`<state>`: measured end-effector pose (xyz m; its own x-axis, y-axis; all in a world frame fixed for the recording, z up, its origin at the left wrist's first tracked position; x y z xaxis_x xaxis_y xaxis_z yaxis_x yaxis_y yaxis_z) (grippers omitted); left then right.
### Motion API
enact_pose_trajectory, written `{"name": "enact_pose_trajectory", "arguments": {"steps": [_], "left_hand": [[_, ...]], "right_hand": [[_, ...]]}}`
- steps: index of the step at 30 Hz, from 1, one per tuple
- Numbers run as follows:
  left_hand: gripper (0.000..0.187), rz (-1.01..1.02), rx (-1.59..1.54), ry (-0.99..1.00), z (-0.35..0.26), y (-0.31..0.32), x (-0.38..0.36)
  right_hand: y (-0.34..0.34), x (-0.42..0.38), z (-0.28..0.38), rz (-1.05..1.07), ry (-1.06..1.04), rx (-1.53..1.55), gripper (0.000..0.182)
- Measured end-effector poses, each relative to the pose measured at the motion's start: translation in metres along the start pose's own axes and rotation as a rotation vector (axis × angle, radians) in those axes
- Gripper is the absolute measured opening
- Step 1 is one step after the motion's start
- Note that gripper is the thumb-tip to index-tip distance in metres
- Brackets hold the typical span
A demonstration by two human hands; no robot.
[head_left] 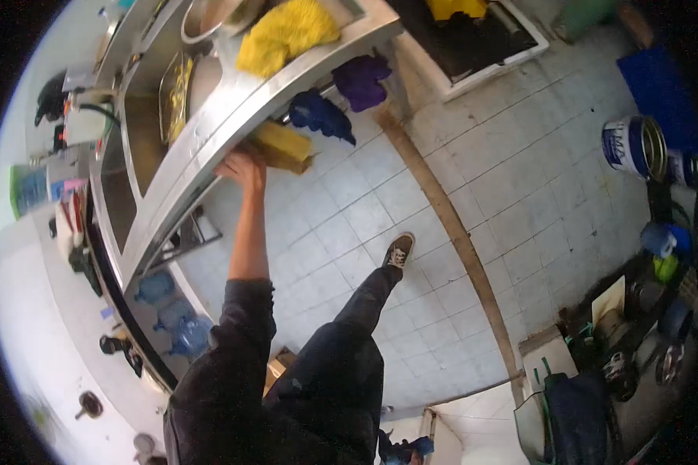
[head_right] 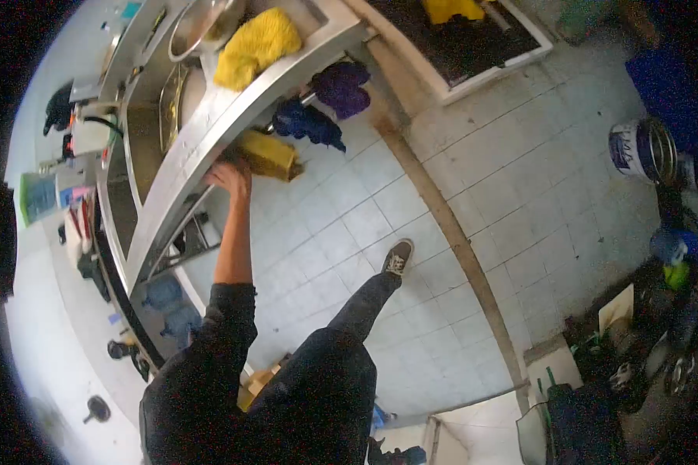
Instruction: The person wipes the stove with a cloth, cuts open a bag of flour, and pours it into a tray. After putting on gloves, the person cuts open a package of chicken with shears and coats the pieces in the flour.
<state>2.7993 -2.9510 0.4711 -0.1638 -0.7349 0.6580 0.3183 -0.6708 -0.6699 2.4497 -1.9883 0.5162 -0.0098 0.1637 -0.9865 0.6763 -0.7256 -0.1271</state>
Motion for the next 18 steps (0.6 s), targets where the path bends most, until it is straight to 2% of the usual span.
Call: {"name": "enact_pose_trajectory", "arguments": {"steps": [1,4,5,8,9,10,11,12,13,14,16,18], "left_hand": [[0.028,0.038,-0.351,-0.211,0.017,0.017,-0.002],[0.028,0.247,-0.696,-0.069,-0.009,0.042,-0.002],[0.036,0.524,-0.711,-0.325,-0.01,0.048,-0.002],[0.043,0.405,-0.323,-0.071,-0.005,0.077,-0.048],[0.052,0.747,-0.364,-0.015,-0.025,0.045,-0.029],[0.053,0.431,-0.437,0.043,-0.02,0.033,-0.033],[0.055,0.613,-0.315,0.062,-0.04,-0.007,-0.019],[0.058,0.546,-0.323,-0.194,-0.042,-0.051,-0.002],[0.068,0.29,0.157,0.166,-0.07,-0.08,-0.018],[0.074,-0.039,-0.168,-0.044,-0.068,-0.105,-0.018],[0.07,-0.004,-0.476,-0.164,-0.123,-0.197,-0.024],[0.063,0.12,-0.966,-0.009,-0.21,-0.298,-0.041]], "right_hand": [[0.006,0.0,0.034,-0.002,-0.044,0.003,0.055],[0.036,-0.019,0.139,0.006,-0.214,0.077,0.056],[0.039,-0.029,0.166,0.006,-0.271,0.112,0.056],[0.025,-0.056,0.214,-0.008,-0.461,0.152,0.057],[0.011,-0.062,0.218,-0.067,-0.528,0.121,0.061],[-0.007,-0.064,0.22,-0.129,-0.594,0.089,0.065],[-0.006,-0.084,0.23,-0.073,-0.769,0.08,0.066],[-0.015,-0.097,0.227,-0.214,-0.655,0.157,0.061],[-0.033,-0.102,0.216,-0.205,-0.702,0.352,0.046],[-0.056,-0.104,0.202,-0.19,-0.754,0.543,0.032],[-0.099,-0.125,0.19,-0.24,-0.821,0.654,0.039],[-0.134,-0.179,0.187,-0.144,-0.99,0.84,0.053]]}}
Point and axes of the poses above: each hand's wrist, its own x-axis towards the middle knuckle, its own y-axis out of the palm, z = x × y, the point moved 9 cm from there along x, towards the middle knuckle, and after that the axes turned 11 degrees about -x, right-handed, at the moved point
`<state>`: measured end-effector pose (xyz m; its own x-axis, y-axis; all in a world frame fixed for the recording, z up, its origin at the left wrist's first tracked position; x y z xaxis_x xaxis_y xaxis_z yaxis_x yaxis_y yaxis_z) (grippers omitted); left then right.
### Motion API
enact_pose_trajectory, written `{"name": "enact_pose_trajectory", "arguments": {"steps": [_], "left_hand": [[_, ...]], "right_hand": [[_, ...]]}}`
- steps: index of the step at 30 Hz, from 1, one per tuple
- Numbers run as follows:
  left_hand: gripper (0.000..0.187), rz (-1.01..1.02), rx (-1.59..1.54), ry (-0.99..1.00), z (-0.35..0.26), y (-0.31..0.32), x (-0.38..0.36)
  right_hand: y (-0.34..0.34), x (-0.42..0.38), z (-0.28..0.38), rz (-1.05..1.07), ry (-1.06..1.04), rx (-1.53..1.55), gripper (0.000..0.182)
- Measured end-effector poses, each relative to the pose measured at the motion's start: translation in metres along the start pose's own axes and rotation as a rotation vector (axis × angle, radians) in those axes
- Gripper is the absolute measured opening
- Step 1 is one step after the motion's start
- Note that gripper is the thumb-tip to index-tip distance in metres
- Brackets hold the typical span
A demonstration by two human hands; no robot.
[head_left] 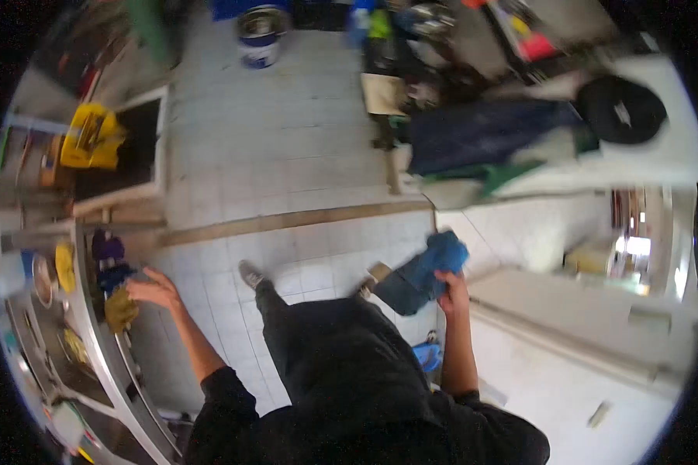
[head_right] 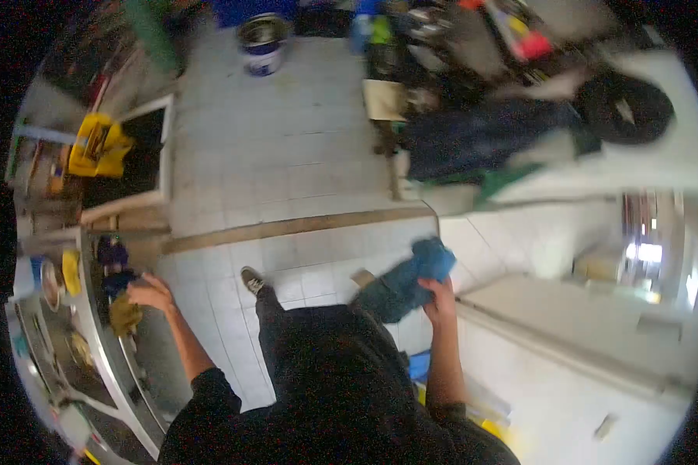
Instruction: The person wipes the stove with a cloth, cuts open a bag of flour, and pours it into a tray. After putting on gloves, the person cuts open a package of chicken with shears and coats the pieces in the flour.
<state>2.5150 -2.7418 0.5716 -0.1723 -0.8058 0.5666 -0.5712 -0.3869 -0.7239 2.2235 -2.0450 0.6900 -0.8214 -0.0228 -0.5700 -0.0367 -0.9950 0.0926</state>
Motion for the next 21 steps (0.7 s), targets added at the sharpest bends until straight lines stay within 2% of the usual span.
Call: {"name": "enact_pose_trajectory", "arguments": {"steps": [1,2,3,4,5,6,8,9,12,13,15,16,19,21], "left_hand": [[0.06,0.095,-0.21,0.047,-0.067,-0.008,-0.025],[0.055,0.277,-0.481,0.014,-0.15,-0.017,-0.052],[0.051,0.463,-0.746,-0.015,-0.247,-0.034,-0.084],[0.042,0.573,-0.888,0.062,-0.328,-0.054,-0.123],[0.039,0.785,-1.073,0.07,-0.405,-0.075,-0.173],[0.036,0.862,-1.065,0.277,-0.476,-0.11,-0.223],[0.035,1.158,-1.112,0.587,-0.597,-0.18,-0.323],[0.035,1.328,-1.118,0.727,-0.641,-0.208,-0.372],[0.038,1.951,-0.993,0.738,-0.72,-0.252,-0.497],[0.039,1.967,-0.965,0.835,-0.742,-0.26,-0.524],[0.04,1.973,-0.906,1.016,-0.778,-0.264,-0.565],[0.04,1.987,-0.851,1.04,-0.794,-0.258,-0.581],[0.041,2.005,-0.742,1.09,-0.861,-0.233,-0.635],[0.042,2.038,-0.689,1.1,-0.917,-0.215,-0.679]], "right_hand": [[-0.022,-0.009,0.027,0.023,-0.05,0.051,0.052],[-0.049,-0.015,0.049,0.056,-0.101,0.098,0.051],[-0.089,-0.017,0.068,0.004,-0.196,-0.104,0.049],[-0.123,-0.014,0.083,-0.054,-0.29,-0.314,0.047],[-0.165,-0.016,0.094,-0.123,-0.364,-0.519,0.045],[-0.21,-0.015,0.085,-0.085,-0.326,-0.354,0.043],[-0.296,0.003,0.069,-0.015,-0.269,-0.031,0.041],[-0.336,0.004,0.068,-0.081,-0.289,-0.009,0.037],[-0.498,0.024,0.035,-0.727,-0.198,-1.218,0.045],[-0.539,0.029,0.003,-0.438,0.094,-0.586,0.049],[-0.647,0.04,-0.025,-0.68,0.07,-0.859,0.047],[-0.685,0.042,-0.041,-0.791,0.071,-1.0,0.046],[-0.749,0.053,-0.02,-0.581,0.259,-0.933,0.031],[-0.781,0.079,0.013,-0.579,0.027,-0.517,0.024]]}}
Point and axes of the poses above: each hand's wrist, its own x-axis towards the middle knuckle, its own y-axis out of the palm, z = x × y, the point moved 9 cm from there along x, towards the middle knuckle, and after that the axes turned 11 degrees about -x, right-handed, at the moved point
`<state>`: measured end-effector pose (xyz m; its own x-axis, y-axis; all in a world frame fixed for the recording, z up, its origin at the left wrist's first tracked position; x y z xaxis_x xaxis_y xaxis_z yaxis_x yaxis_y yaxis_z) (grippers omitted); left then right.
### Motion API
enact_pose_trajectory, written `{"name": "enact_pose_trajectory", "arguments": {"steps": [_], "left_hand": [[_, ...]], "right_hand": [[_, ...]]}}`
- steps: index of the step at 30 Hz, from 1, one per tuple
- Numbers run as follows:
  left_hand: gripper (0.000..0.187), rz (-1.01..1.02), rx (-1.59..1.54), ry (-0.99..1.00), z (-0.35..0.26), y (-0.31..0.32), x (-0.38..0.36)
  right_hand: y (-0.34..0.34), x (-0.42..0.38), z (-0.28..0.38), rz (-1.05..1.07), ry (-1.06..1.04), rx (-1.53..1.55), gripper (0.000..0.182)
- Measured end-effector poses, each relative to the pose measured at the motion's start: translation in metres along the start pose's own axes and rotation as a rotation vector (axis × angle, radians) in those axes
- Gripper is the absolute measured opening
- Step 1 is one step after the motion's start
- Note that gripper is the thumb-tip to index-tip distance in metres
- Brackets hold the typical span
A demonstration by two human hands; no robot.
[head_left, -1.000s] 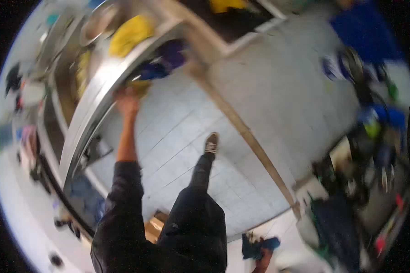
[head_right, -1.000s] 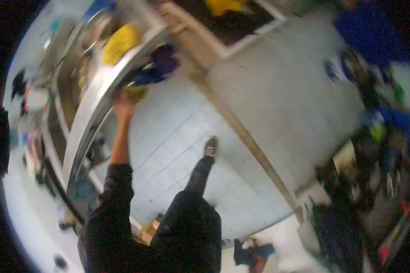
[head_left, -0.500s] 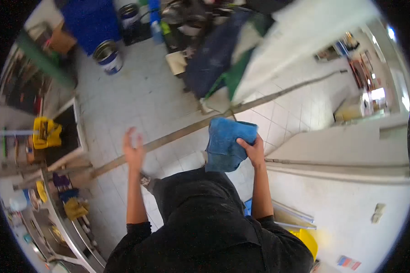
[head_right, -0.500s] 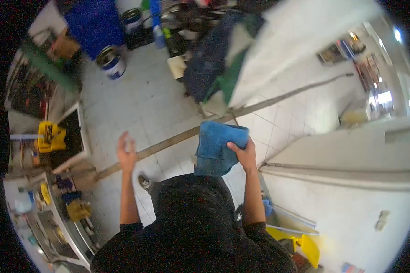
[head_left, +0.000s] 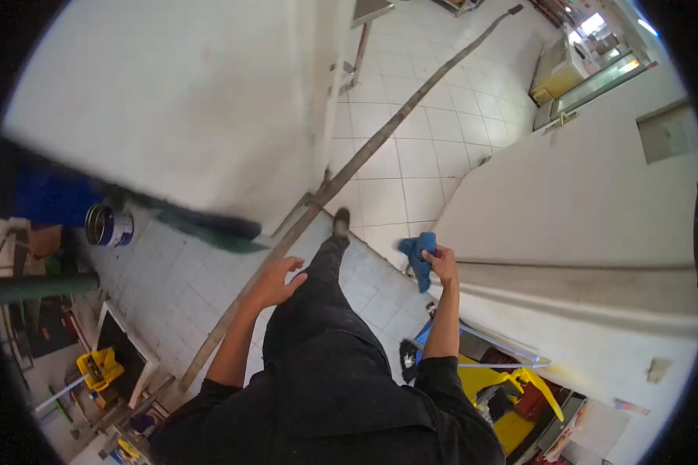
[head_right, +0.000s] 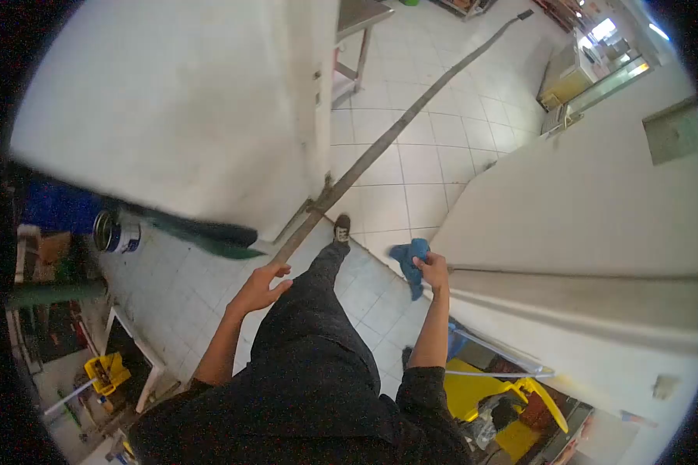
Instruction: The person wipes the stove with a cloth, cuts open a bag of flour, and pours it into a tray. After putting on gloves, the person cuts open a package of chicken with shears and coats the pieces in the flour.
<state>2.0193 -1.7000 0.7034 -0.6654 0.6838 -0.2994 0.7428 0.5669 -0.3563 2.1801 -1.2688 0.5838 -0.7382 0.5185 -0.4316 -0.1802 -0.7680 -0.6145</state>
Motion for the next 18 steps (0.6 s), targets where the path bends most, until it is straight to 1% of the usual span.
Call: {"name": "enact_pose_trajectory", "arguments": {"steps": [1,2,3,4,5,6,7,8,9,11,14,15,17,18], "left_hand": [[0.043,0.026,-0.005,0.022,-0.009,0.002,0.041],[0.044,0.055,-0.011,0.043,-0.018,0.003,0.09],[0.045,0.089,-0.017,0.062,-0.03,0.004,0.138],[0.051,0.135,-0.101,0.055,-0.047,0.01,0.179],[0.056,0.166,-0.17,0.07,-0.073,0.011,0.235],[0.064,0.154,-0.141,0.212,-0.108,0.011,0.289],[0.073,0.139,-0.121,0.335,-0.14,0.016,0.327],[0.08,0.182,-0.119,0.465,-0.184,0.021,0.364],[0.086,0.214,-0.108,0.6,-0.23,0.022,0.4],[0.089,0.331,-0.008,0.843,-0.303,0.03,0.46],[0.077,0.917,0.077,0.436,-0.335,0.06,0.541],[0.072,0.924,0.056,0.455,-0.348,0.059,0.576],[0.063,0.927,0.011,0.476,-0.355,0.064,0.636],[0.053,0.842,-0.119,0.542,-0.366,0.059,0.664]], "right_hand": [[-0.013,0.013,0.015,-0.01,-0.036,0.227,0.021],[-0.028,0.03,0.028,0.07,-0.019,0.31,0.025],[-0.046,0.044,0.047,0.043,-0.021,0.379,0.026],[-0.06,0.052,0.067,0.017,-0.018,0.451,0.027],[-0.077,0.078,0.095,-0.023,-0.045,0.529,0.029],[-0.093,0.105,0.123,0.011,-0.093,0.53,0.029],[-0.104,0.117,0.144,0.06,-0.128,0.527,0.029],[-0.117,0.132,0.168,0.113,-0.174,0.519,0.03],[-0.135,0.151,0.198,0.121,-0.205,0.505,0.029],[-0.165,0.181,0.252,0.141,-0.266,0.487,0.028],[-0.21,0.243,0.261,0.11,-0.225,0.422,0.032],[-0.227,0.268,0.261,0.094,-0.209,0.396,0.033],[-0.258,0.306,0.28,-0.017,-0.235,0.527,0.039],[-0.265,0.33,0.276,-0.043,-0.193,0.597,0.042]]}}
Point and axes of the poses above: each hand's wrist, its own x-axis towards the middle knuckle, its own y-axis out of the palm, z = x × y, the point moved 9 cm from there along x, towards the middle knuckle, and after that the axes turned 11 degrees about -x, right-handed, at the moved point
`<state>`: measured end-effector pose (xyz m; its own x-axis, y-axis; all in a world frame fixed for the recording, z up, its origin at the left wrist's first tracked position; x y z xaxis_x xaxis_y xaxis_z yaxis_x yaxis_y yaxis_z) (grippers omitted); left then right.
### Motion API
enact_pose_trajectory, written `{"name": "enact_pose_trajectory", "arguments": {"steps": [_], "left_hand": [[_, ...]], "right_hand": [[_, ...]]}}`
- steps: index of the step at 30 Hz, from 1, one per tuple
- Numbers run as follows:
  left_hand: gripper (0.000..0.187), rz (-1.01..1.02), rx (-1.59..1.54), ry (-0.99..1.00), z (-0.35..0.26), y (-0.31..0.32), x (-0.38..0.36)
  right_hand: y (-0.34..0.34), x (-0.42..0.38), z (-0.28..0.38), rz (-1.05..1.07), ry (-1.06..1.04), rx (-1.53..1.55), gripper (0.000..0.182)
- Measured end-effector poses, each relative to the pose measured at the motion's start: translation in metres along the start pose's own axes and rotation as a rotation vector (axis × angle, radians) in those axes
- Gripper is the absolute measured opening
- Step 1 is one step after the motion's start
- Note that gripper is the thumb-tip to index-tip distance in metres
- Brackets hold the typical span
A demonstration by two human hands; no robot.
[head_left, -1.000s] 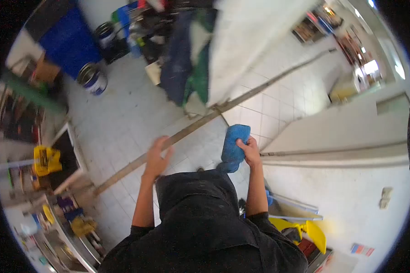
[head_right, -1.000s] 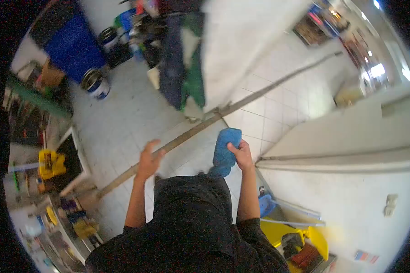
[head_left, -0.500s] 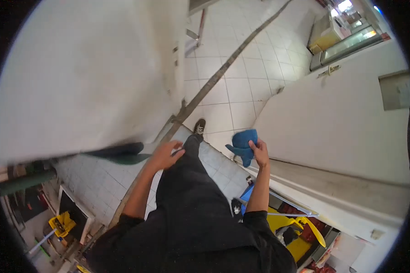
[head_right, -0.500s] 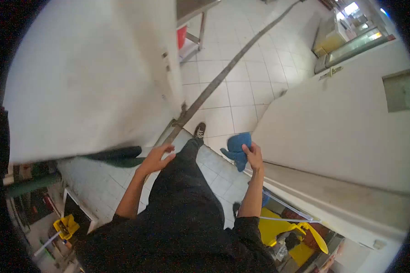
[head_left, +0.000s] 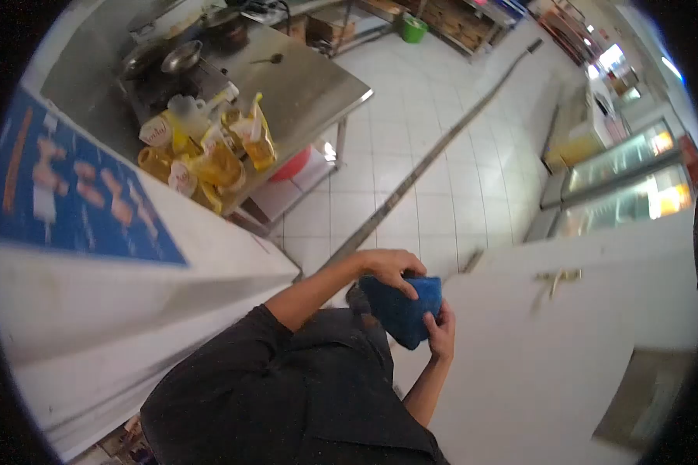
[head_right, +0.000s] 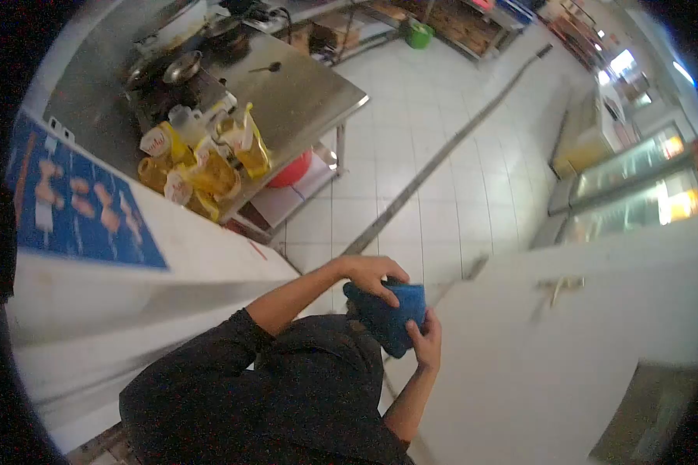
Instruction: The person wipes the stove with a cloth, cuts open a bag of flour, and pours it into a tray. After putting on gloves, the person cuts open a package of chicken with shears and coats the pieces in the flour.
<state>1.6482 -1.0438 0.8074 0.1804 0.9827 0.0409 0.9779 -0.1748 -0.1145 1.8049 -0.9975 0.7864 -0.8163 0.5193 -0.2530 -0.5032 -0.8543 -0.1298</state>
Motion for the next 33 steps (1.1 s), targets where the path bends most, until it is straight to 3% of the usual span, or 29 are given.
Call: {"name": "enact_pose_trajectory", "arguments": {"steps": [3,5,9,10,13,17,20,23,24,27,30,33], "left_hand": [[0.047,0.075,-0.016,-0.071,0.004,-0.057,0.05],[0.042,0.032,0.079,-0.124,0.03,-0.108,0.086],[0.057,-0.531,0.272,-0.176,0.089,-0.237,0.125],[0.067,-0.663,0.482,-0.151,0.08,-0.269,0.125],[0.073,-1.029,-0.007,-0.32,0.116,-0.387,0.12],[0.089,-1.377,-0.475,-0.438,0.153,-0.477,0.113],[0.102,-1.402,-0.896,-0.401,0.17,-0.547,0.131],[0.092,-1.392,-1.11,-0.44,0.218,-0.612,0.155],[0.103,-1.164,-1.313,-0.192,0.273,-0.642,0.183],[0.082,-0.933,-1.341,-0.117,0.211,-0.727,0.219],[0.065,-1.022,-1.127,-0.192,0.225,-0.812,0.227],[0.069,-1.158,-0.998,-0.093,0.226,-0.899,0.221]], "right_hand": [[-0.034,0.071,-0.053,-0.011,0.069,0.078,0.051],[-0.033,0.141,-0.053,0.042,0.111,0.113,0.049],[-0.04,0.294,-0.012,0.102,0.205,0.196,0.034],[-0.041,0.334,-0.005,0.138,0.222,0.191,0.033],[-0.048,0.49,0.048,0.302,0.148,-0.014,0.032],[-0.036,0.627,0.131,0.361,0.01,0.064,0.031],[-0.025,0.73,0.142,0.378,0.019,0.099,0.031],[-0.001,0.819,0.135,0.427,0.182,0.299,0.03],[0.007,0.845,0.13,0.437,0.253,0.335,0.033],[0.029,0.921,0.137,0.449,0.43,0.391,0.042],[0.046,0.986,0.186,0.434,0.483,0.329,0.059],[0.062,1.07,0.216,0.481,0.458,0.258,0.056]]}}
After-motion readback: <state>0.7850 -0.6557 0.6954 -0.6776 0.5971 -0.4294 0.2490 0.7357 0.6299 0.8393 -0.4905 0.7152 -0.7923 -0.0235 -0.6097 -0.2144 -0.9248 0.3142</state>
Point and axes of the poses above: each hand's wrist, its own x-axis towards the middle knuckle, its own y-axis out of the palm, z = x × y, the point moved 9 cm from there along x, towards the middle knuckle, and after that the axes turned 11 degrees about -x, right-handed, at the moved point
